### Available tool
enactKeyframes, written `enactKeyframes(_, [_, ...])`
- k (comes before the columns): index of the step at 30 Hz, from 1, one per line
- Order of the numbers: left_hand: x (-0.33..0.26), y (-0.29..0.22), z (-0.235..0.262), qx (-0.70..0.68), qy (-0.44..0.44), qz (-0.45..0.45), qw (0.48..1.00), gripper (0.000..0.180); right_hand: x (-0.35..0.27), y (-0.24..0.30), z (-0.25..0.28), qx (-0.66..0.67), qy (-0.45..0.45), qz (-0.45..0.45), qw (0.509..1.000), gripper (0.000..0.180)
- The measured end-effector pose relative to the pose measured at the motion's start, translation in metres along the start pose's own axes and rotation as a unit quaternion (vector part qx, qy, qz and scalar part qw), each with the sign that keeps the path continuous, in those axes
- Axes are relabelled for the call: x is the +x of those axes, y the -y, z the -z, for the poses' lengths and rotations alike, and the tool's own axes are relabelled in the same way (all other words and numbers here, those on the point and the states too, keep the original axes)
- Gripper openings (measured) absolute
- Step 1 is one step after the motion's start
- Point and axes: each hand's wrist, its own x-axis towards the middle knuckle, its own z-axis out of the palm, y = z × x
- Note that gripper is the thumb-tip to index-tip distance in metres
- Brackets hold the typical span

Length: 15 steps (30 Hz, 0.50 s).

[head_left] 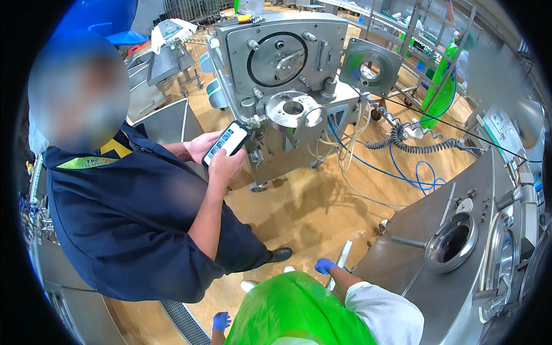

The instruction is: The person handles small cylindrical machine parts, aligns them with a larger white component, and inserts them into a machine fixture. A coworker holds a smartphone and points at the screen while the person continues to place parts into the machine.

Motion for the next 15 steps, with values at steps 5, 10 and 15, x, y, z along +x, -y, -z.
enactKeyframes(5, [-0.006, 0.004, 0.007, 0.079, 0.006, -0.051, 0.996, 0.027, 0.01, -0.001, -0.011, -0.018, -0.06, 0.008, 0.998, 0.018])
enactKeyframes(10, [-0.008, 0.001, 0.008, -0.028, -0.035, 0.025, 0.999, 0.023, 0.032, -0.001, -0.008, -0.012, -0.031, 0.009, 0.999, 0.021])
enactKeyframes(15, [-0.016, 0.008, 0.011, -0.06, -0.084, 0.06, 0.993, 0.02, 0.023, 0.04, 0.031, 0.347, -0.101, 0.05, 0.931, 0.025])
